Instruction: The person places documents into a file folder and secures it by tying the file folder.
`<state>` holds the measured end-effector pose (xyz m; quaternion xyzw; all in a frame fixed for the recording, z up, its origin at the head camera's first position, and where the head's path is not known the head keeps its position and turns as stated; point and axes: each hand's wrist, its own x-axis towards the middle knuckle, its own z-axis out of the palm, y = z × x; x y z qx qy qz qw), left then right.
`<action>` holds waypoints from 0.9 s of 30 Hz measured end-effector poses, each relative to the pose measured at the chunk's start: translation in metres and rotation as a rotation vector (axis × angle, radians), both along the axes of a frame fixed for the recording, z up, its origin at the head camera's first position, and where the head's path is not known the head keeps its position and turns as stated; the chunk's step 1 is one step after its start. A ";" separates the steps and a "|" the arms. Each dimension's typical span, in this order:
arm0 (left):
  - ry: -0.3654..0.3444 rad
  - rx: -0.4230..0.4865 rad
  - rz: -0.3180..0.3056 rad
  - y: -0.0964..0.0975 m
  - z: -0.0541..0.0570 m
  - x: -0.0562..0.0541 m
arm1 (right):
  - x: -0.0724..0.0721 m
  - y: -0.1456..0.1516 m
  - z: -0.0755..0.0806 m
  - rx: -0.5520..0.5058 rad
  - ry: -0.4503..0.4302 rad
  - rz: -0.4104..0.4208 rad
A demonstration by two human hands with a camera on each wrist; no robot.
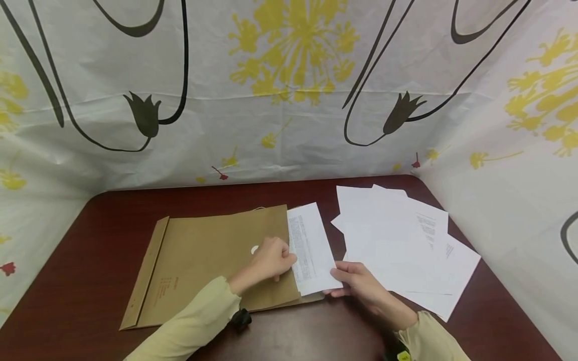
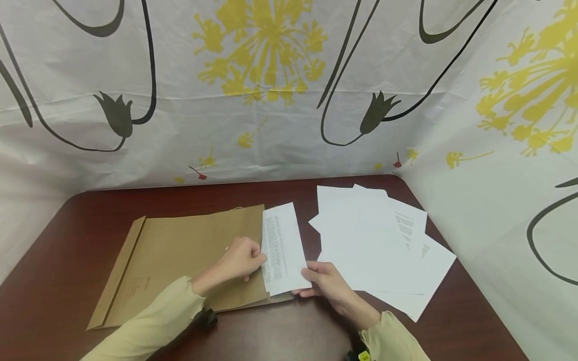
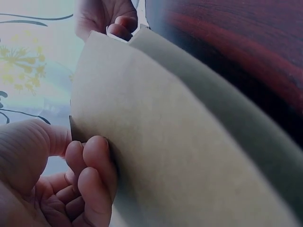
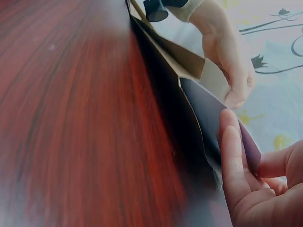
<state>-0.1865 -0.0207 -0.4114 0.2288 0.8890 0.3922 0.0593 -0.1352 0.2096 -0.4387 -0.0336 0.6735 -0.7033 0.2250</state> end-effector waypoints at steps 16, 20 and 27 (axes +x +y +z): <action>0.000 0.032 0.019 -0.002 0.002 0.001 | -0.009 -0.024 -0.002 0.012 -0.037 0.057; 0.001 0.030 0.020 -0.003 0.002 0.001 | -0.014 -0.026 -0.003 0.063 -0.015 0.034; 0.002 0.043 0.006 -0.003 0.002 0.000 | -0.017 -0.038 -0.003 0.039 0.005 0.093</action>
